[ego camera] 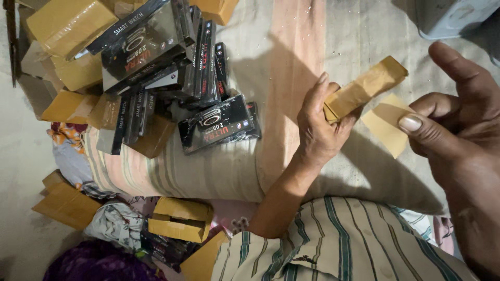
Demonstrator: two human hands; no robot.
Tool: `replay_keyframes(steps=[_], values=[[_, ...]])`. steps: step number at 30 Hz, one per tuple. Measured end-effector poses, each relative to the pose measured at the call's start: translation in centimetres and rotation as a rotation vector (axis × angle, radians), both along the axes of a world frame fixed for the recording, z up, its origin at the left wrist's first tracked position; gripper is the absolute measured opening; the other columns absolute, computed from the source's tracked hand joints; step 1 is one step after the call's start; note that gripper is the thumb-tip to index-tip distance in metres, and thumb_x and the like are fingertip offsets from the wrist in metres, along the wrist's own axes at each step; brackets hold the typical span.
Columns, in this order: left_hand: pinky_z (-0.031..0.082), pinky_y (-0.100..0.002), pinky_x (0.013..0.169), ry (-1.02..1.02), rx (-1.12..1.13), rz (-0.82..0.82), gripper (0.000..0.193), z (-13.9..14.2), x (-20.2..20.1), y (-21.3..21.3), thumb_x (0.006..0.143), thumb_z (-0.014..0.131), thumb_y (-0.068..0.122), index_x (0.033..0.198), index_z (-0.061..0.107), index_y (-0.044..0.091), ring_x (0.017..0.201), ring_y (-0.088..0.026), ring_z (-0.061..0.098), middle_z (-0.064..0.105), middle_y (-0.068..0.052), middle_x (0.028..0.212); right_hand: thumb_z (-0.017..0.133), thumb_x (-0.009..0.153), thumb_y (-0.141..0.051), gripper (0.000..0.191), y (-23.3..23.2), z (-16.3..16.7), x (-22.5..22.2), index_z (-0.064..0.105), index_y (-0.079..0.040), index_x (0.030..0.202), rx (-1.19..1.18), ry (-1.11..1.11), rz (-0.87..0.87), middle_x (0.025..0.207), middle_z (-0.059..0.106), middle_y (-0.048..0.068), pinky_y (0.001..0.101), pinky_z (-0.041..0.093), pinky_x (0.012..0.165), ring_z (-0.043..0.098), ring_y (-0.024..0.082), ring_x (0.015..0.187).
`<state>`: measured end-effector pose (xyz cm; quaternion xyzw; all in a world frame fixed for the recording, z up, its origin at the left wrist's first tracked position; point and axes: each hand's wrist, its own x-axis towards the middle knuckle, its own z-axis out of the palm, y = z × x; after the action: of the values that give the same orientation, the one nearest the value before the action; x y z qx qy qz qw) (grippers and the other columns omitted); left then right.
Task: The person places smart watch boxes into small cardboard shipping boxes, folds the flaps, and seals them with packing tape. The person repeats this process for multiple units, stacking the sealed boxes on the floor.
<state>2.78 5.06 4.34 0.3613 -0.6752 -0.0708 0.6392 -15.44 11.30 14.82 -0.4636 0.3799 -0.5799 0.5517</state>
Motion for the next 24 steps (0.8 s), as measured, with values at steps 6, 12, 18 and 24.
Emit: replay_keyframes(steps=[6,12,18,24], values=[[0.06,-0.036,0.088,-0.022,0.033,-0.031,0.099,0.0,0.0,0.6,0.086,0.087,0.001,0.16,0.022,0.011,0.102,-0.028,0.068,0.062,-0.019,0.117,0.072,0.101,0.0,0.079,-0.4,1.1,1.5,0.031,-0.001,0.169,-0.084,0.167,-0.059,0.086,0.068,0.004,0.0221,0.045,0.065,0.062,0.006,0.072],[0.058,-0.037,0.089,-0.042,0.024,-0.02,0.104,0.4,0.2,1.0,0.081,0.091,0.006,0.16,0.024,0.012,0.102,-0.028,0.066,0.062,-0.017,0.119,0.075,0.1,0.0,0.078,-1.5,-0.4,1.8,0.035,0.003,0.168,-0.114,0.231,-0.074,0.086,0.069,0.007,0.0192,0.044,0.057,0.064,0.007,0.071],[0.057,-0.034,0.083,-0.11,-0.067,0.033,0.101,1.0,0.3,0.9,0.08,0.093,0.009,0.157,0.027,0.018,0.097,-0.026,0.065,0.062,-0.013,0.114,0.077,0.098,0.0,0.084,-1.7,-1.3,2.0,0.033,0.008,0.169,-0.077,0.353,-0.089,0.087,0.07,0.011,0.0215,0.049,0.066,0.068,0.012,0.082],[0.056,-0.039,0.08,-0.162,-0.024,0.018,0.099,1.0,1.3,1.2,0.083,0.088,0.004,0.159,0.026,0.017,0.093,-0.028,0.064,0.061,-0.013,0.112,0.077,0.095,-0.001,0.084,-2.1,-0.7,2.8,0.033,0.01,0.166,-0.084,0.298,-0.074,0.096,0.071,0.012,0.0225,0.056,0.074,0.071,0.013,0.087]])
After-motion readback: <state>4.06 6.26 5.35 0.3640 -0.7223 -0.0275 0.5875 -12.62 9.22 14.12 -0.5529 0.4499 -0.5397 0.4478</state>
